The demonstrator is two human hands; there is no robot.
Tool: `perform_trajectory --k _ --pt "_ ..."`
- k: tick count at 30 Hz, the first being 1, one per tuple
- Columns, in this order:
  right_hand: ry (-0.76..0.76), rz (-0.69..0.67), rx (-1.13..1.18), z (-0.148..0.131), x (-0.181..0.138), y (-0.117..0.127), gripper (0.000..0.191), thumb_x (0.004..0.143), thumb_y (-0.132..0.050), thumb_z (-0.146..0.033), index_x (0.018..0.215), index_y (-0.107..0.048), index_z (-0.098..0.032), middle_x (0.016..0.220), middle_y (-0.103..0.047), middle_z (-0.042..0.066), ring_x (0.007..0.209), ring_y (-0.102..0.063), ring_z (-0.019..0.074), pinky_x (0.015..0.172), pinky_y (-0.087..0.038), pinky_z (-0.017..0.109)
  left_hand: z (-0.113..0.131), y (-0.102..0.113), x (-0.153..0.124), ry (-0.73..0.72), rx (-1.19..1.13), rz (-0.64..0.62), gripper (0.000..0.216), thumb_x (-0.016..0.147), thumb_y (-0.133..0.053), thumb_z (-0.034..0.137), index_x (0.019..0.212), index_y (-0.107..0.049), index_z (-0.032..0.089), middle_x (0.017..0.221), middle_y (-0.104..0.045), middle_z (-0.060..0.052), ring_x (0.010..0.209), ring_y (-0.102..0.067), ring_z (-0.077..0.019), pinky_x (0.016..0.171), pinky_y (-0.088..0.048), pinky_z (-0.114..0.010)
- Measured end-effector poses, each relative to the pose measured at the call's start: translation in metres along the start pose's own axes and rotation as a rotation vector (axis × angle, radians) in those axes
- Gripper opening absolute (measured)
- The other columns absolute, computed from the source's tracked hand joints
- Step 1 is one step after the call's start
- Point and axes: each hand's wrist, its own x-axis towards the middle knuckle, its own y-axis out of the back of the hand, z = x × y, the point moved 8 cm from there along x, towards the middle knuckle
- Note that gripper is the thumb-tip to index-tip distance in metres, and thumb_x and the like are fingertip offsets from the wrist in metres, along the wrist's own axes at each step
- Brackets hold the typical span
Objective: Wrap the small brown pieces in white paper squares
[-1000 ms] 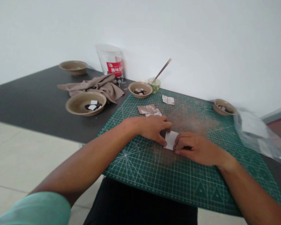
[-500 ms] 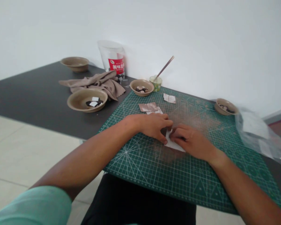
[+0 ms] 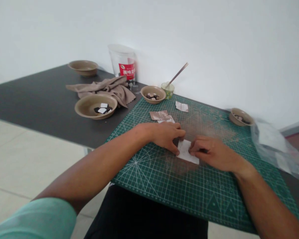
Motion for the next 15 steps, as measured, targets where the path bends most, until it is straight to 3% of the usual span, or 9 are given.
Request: perform_trajectory --k 2,6,9,12,15 --pt "0.05 -0.011 0.042 -0.007 0.001 -0.005 0.012 0.094 -0.059 -0.017 0.089 -0.068 -0.022 0.093 -0.067 0.002 0.088 -0.062 0.0162 0.081 -0.048 0.031 0.001 0.0 0.0 -0.01 0.01 -0.004 0.051 0.079 -0.064 0.058 0.118 -0.058 0.026 0.121 -0.054 -0.008 0.105 -0.055 -0.0274 0.09 -0.042 -0.039" --pt "-0.033 0.161 -0.082 0.002 0.005 0.008 0.012 0.095 -0.057 -0.019 0.088 -0.067 -0.021 0.093 -0.066 0.005 0.09 -0.061 0.0192 0.08 -0.047 0.034 0.001 0.002 0.0 -0.009 0.024 0.015 0.051 0.078 -0.067 0.058 0.115 -0.058 0.024 0.118 -0.055 -0.008 0.103 -0.056 -0.0262 0.089 -0.043 -0.037" --pt "-0.068 0.091 -0.084 0.007 0.002 0.008 0.012 0.094 -0.059 -0.02 0.085 -0.066 -0.021 0.088 -0.065 0.003 0.083 -0.061 0.0179 0.075 -0.047 0.032 0.0 0.001 0.0 0.006 0.004 0.011 0.054 0.077 -0.068 0.059 0.119 -0.058 0.026 0.12 -0.054 -0.007 0.106 -0.055 -0.0268 0.09 -0.042 -0.037" --pt "0.024 -0.02 0.029 -0.005 -0.001 -0.002 0.013 0.094 -0.058 -0.017 0.087 -0.067 -0.022 0.09 -0.067 0.002 0.084 -0.062 0.0161 0.079 -0.048 0.031 0.0 0.0 0.0 -0.002 0.003 0.005 0.053 0.078 -0.065 0.06 0.119 -0.058 0.027 0.12 -0.054 -0.008 0.106 -0.055 -0.0272 0.09 -0.042 -0.038" --pt "0.019 0.064 0.007 -0.006 0.001 0.001 0.013 0.095 -0.057 -0.017 0.088 -0.068 -0.022 0.093 -0.067 0.003 0.088 -0.062 0.0171 0.081 -0.048 0.033 0.001 0.0 0.0 -0.004 0.014 0.01 0.053 0.078 -0.065 0.061 0.116 -0.059 0.025 0.121 -0.054 -0.008 0.104 -0.055 -0.027 0.09 -0.042 -0.038"
